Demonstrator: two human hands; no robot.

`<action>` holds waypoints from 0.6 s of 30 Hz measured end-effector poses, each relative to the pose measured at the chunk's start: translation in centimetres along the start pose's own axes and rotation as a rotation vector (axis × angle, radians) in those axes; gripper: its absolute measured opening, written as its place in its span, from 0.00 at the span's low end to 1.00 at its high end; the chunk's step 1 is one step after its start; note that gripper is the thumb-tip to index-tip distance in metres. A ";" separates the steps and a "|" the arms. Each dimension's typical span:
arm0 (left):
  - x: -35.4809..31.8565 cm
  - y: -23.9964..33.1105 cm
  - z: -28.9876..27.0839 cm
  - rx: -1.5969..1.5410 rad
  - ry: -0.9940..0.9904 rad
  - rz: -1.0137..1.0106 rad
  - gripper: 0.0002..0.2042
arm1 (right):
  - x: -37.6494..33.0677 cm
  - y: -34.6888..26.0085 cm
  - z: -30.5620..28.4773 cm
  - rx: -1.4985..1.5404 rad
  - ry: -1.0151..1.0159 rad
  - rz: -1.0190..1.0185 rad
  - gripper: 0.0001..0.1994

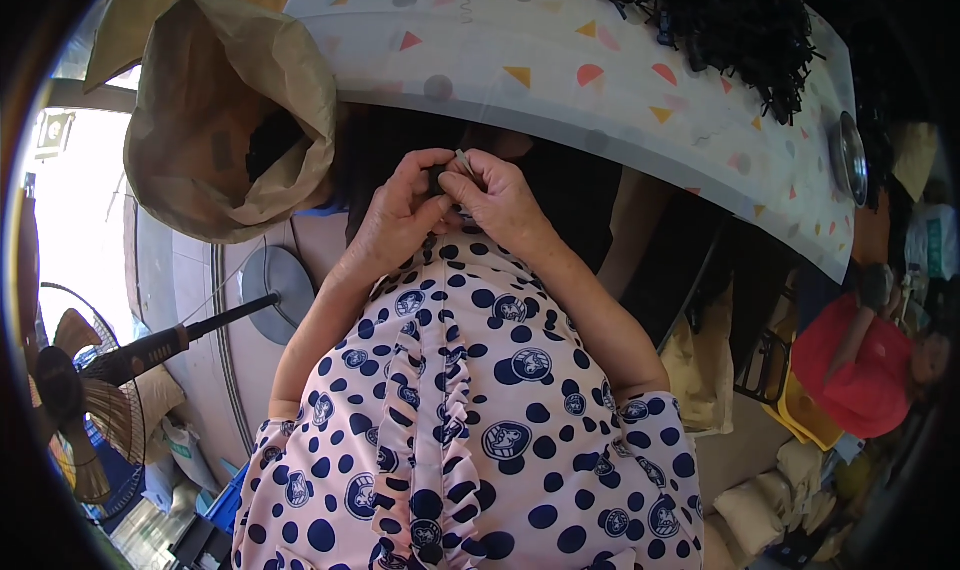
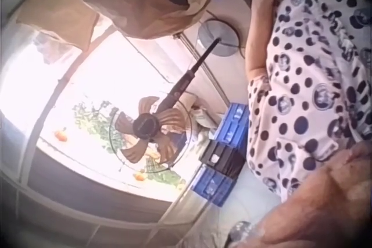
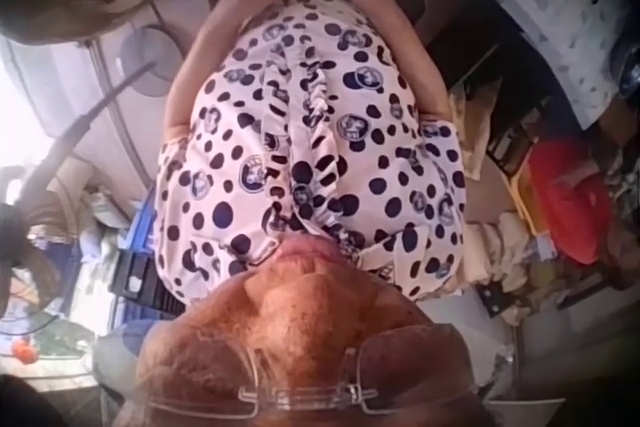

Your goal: Sorting small black plastic components from a pile on a table and placing them into a paper bag.

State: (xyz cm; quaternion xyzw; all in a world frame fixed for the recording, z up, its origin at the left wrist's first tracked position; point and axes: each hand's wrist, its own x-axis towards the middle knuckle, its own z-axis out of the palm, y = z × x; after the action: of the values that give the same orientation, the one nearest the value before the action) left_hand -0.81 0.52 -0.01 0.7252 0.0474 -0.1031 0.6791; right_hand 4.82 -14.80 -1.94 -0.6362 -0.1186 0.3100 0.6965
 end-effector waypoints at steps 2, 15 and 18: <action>0.1 -0.4 -0.2 -0.037 0.021 0.025 0.20 | -0.4 -0.2 0.0 -0.139 -0.051 -0.070 0.09; 0.3 -1.5 -0.3 0.327 0.160 0.158 0.13 | -0.7 -1.0 1.1 -0.365 -0.058 -0.119 0.11; 0.2 -1.6 -0.3 0.332 0.184 0.176 0.13 | -0.7 -1.7 1.5 -0.427 -0.051 -0.116 0.09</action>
State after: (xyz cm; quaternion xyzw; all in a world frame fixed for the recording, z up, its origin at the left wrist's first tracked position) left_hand -0.95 0.91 -1.62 0.8350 0.0280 0.0170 0.5493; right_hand 3.89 -13.98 0.13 -0.7534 -0.2353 0.2532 0.5594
